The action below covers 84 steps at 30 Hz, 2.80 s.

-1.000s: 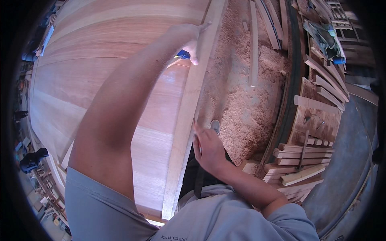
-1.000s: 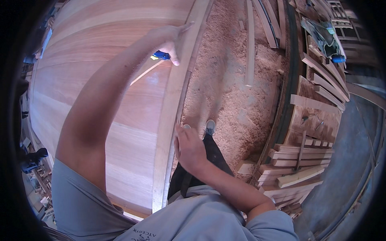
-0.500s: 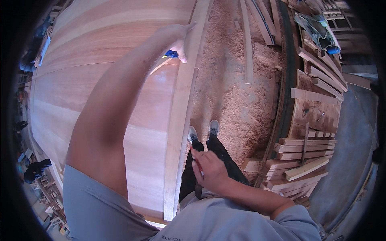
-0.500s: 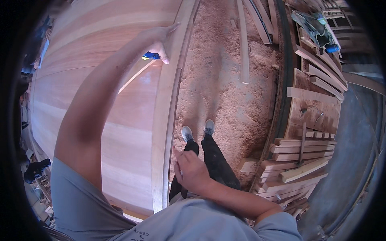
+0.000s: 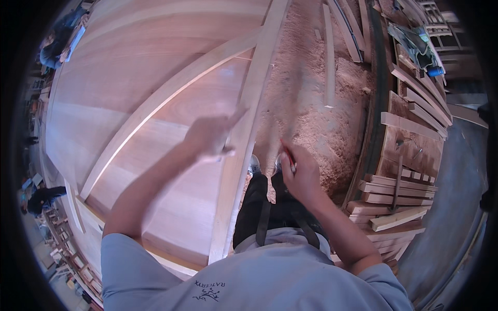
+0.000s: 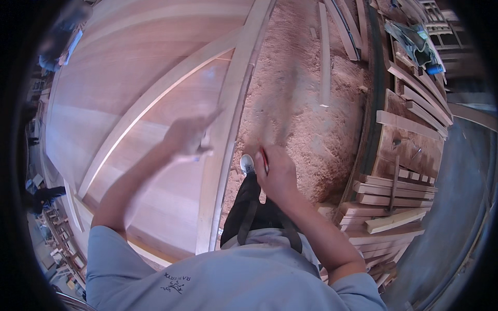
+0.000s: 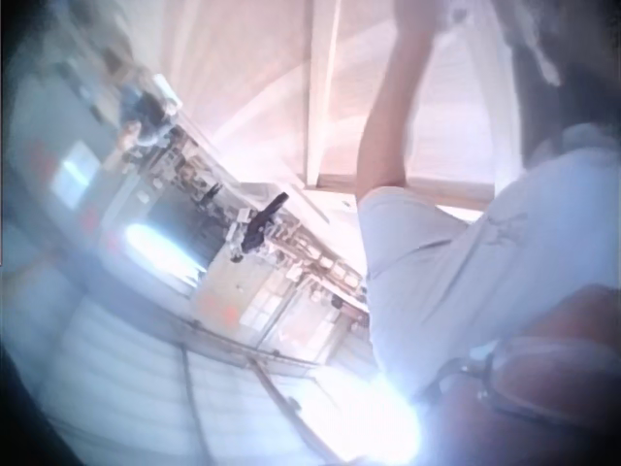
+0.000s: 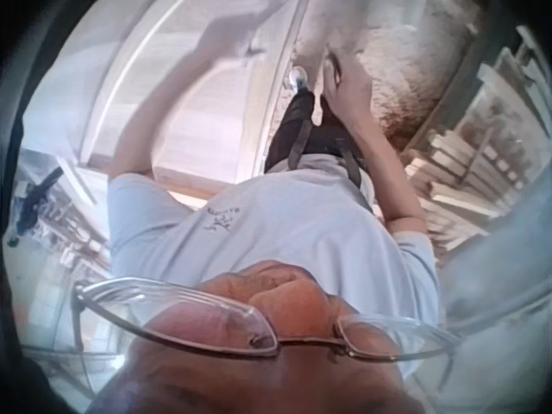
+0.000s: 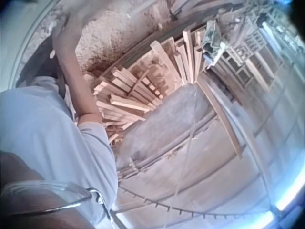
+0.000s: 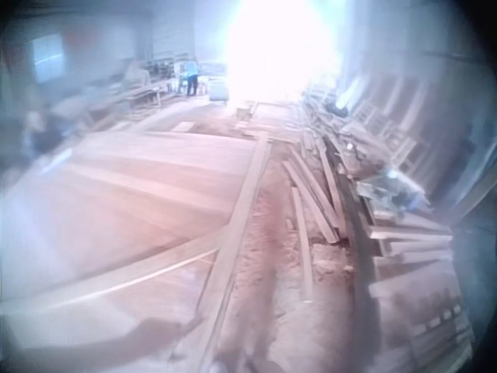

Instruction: The person measures a large wooden panel with a tape measure and marks it with a pencil. They also retrieve a thin wooden strip from a pile, place it on the panel, and continue measuring and marking along the strip.

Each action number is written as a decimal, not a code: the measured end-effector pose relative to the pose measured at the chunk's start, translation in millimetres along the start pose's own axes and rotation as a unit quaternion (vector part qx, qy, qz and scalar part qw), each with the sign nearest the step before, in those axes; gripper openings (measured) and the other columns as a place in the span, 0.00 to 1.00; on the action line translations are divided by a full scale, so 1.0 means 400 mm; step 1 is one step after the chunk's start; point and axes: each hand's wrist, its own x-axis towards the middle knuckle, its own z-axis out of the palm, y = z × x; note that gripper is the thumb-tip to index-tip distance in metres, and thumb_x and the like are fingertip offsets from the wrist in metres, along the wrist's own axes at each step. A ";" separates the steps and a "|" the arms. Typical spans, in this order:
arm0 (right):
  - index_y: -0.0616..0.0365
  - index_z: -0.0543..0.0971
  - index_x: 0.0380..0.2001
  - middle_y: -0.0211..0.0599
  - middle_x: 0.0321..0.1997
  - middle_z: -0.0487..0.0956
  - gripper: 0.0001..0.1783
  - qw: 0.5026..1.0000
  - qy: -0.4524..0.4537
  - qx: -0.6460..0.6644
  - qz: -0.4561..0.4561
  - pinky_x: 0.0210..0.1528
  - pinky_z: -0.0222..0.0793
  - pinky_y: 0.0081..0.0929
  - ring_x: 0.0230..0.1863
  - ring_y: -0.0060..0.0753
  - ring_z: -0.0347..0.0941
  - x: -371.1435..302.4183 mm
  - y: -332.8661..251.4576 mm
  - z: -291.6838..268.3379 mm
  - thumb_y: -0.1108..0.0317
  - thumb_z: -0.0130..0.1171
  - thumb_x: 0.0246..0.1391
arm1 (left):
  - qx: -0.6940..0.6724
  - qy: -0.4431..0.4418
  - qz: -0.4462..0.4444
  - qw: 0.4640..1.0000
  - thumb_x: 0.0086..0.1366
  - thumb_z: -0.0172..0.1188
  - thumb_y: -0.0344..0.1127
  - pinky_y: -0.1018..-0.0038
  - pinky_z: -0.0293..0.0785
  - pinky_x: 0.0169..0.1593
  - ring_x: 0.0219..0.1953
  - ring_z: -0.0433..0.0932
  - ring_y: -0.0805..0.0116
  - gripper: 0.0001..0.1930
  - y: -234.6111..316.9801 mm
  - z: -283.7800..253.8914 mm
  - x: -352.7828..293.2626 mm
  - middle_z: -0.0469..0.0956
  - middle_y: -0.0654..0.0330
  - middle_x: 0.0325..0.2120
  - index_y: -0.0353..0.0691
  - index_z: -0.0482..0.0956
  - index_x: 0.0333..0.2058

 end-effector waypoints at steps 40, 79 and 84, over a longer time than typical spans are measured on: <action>0.63 0.80 0.46 0.54 0.41 0.82 0.17 0.992 0.094 -0.068 -0.055 0.50 0.74 0.42 0.45 0.54 0.80 0.376 0.104 0.177 0.64 0.56 0.59 | -0.120 -0.063 -0.142 0.981 0.71 0.53 0.38 0.62 0.77 0.34 0.29 0.84 0.57 0.42 0.148 0.309 -0.386 0.84 0.57 0.23 0.57 0.33 0.73; 0.56 0.82 0.50 0.47 0.40 0.85 0.19 0.998 0.063 -0.027 -0.002 0.48 0.75 0.32 0.42 0.38 0.83 0.168 0.035 0.216 0.59 0.59 0.60 | -0.023 -0.062 -0.107 0.992 0.38 0.82 0.42 0.61 0.79 0.40 0.38 0.84 0.50 0.72 0.139 0.303 -0.404 0.83 0.48 0.35 0.51 0.35 0.74; 0.59 0.81 0.50 0.48 0.41 0.85 0.18 0.999 0.049 0.011 0.002 0.47 0.75 0.31 0.43 0.34 0.82 -0.025 -0.008 0.241 0.61 0.60 0.61 | 0.004 -0.020 -0.081 0.997 0.35 0.83 0.45 0.59 0.79 0.42 0.40 0.83 0.48 0.73 0.146 0.309 -0.411 0.82 0.47 0.37 0.48 0.37 0.73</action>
